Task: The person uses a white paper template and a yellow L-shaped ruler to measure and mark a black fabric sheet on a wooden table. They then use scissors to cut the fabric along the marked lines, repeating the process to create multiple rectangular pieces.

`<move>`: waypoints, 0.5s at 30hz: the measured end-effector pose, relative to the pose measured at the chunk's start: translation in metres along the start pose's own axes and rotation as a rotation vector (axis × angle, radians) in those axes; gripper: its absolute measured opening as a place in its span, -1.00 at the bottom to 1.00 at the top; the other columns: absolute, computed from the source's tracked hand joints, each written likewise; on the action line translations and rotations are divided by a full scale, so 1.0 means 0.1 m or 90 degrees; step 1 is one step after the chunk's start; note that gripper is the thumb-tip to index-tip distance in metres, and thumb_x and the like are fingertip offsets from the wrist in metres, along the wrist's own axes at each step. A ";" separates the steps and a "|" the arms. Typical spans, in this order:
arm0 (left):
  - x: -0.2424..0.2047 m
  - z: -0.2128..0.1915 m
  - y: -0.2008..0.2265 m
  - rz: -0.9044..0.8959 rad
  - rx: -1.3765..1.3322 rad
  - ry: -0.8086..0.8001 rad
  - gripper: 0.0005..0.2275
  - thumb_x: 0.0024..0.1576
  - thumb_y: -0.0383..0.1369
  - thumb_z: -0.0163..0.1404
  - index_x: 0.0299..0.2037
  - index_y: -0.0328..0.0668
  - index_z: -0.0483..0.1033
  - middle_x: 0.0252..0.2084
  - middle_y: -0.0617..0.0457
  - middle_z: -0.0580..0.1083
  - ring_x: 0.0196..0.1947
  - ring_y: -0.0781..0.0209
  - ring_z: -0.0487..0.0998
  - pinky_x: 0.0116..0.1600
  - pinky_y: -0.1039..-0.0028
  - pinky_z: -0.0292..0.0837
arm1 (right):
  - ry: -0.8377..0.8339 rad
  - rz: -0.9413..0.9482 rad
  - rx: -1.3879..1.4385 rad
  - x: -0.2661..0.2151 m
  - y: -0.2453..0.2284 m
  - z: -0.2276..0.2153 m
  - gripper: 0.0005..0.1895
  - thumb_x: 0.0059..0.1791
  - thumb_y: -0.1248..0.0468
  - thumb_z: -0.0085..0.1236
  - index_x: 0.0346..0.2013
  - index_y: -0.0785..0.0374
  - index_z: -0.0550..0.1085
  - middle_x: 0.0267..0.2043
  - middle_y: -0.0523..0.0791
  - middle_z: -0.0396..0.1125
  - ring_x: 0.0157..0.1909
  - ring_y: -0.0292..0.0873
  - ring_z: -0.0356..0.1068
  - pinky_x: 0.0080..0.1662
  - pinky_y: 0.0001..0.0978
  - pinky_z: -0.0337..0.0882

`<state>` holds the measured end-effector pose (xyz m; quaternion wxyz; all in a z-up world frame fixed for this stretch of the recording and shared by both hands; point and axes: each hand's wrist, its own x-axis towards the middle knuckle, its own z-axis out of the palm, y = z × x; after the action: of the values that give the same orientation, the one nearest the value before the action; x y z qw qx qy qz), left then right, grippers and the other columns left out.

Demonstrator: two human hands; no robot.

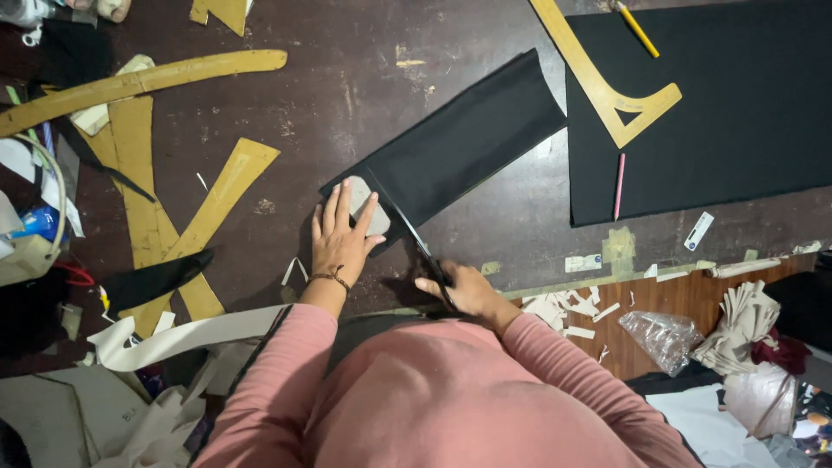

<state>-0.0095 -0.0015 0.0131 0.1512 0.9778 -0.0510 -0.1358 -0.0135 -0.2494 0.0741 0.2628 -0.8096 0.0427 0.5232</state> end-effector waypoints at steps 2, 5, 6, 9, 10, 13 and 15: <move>0.01 -0.01 0.01 -0.006 -0.005 -0.005 -0.31 0.16 0.01 0.03 0.51 0.35 0.03 0.59 -0.14 -0.18 0.58 -0.06 -0.21 0.49 -0.14 -0.17 | 0.016 -0.006 -0.001 0.03 -0.13 -0.07 -0.26 -0.12 -0.48 0.02 -0.20 0.14 0.52 -0.33 0.05 0.53 -0.02 0.17 0.53 0.05 0.00 0.48; 0.01 -0.02 0.01 -0.008 -0.001 -0.006 -0.31 0.16 0.00 0.03 0.51 0.33 0.03 0.59 -0.17 -0.18 0.58 -0.07 -0.21 0.50 -0.15 -0.18 | 0.045 -0.019 -0.008 0.18 -0.04 -0.02 -0.28 -0.11 -0.44 0.04 -0.28 0.19 0.50 -0.45 0.03 0.51 -0.12 0.16 0.56 0.00 -0.04 0.48; 0.00 -0.02 0.03 -0.006 0.003 -0.009 -0.31 0.16 -0.01 0.04 0.51 0.32 0.02 0.59 -0.18 -0.18 0.58 -0.08 -0.21 0.50 -0.16 -0.18 | 0.053 -0.019 -0.017 0.23 0.05 0.02 -0.29 -0.09 -0.42 0.07 -0.31 0.22 0.49 -0.50 0.03 0.50 -0.16 0.16 0.56 -0.03 -0.06 0.49; 0.02 -0.03 0.03 -0.010 -0.016 -0.016 -0.31 0.16 -0.02 0.04 0.51 0.33 0.03 0.59 -0.17 -0.18 0.59 -0.08 -0.23 0.50 -0.17 -0.21 | 0.050 -0.010 0.018 0.16 0.05 0.08 -0.37 -0.09 -0.38 0.13 -0.39 0.17 0.46 -0.61 -0.09 0.47 -0.37 -0.04 0.58 -0.12 -0.21 0.52; 0.01 -0.02 0.04 -0.010 -0.016 -0.015 -0.31 0.16 -0.02 0.04 0.51 0.33 0.03 0.59 -0.17 -0.18 0.59 -0.08 -0.23 0.50 -0.17 -0.21 | 0.051 -0.011 0.017 0.14 0.05 0.07 -0.37 -0.09 -0.38 0.13 -0.39 0.17 0.46 -0.61 -0.09 0.47 -0.37 -0.04 0.58 -0.12 -0.21 0.52; 0.04 -0.04 0.03 -0.009 -0.004 -0.005 -0.31 0.15 -0.01 0.05 0.51 0.33 0.04 0.58 -0.18 -0.15 0.58 -0.09 -0.20 0.49 -0.18 -0.19 | 0.029 -0.010 0.052 0.11 -0.05 -0.04 -0.39 -0.10 -0.38 0.16 -0.40 0.12 0.47 -0.63 -0.13 0.46 -0.49 -0.16 0.56 -0.22 -0.35 0.52; 0.02 -0.02 0.02 -0.008 -0.001 -0.009 -0.32 0.16 0.00 0.03 0.50 0.32 0.06 0.58 -0.17 -0.16 0.58 -0.08 -0.21 0.50 -0.16 -0.20 | -0.034 -0.003 0.036 0.02 -0.16 -0.13 -0.29 -0.12 -0.47 0.02 -0.26 0.12 0.48 -0.54 -0.09 0.50 -0.39 -0.10 0.59 -0.14 -0.28 0.52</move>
<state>-0.0075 -0.0033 0.0149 0.1505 0.9771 -0.0458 -0.1433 0.0033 -0.2414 0.0820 0.2879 -0.7875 0.0482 0.5428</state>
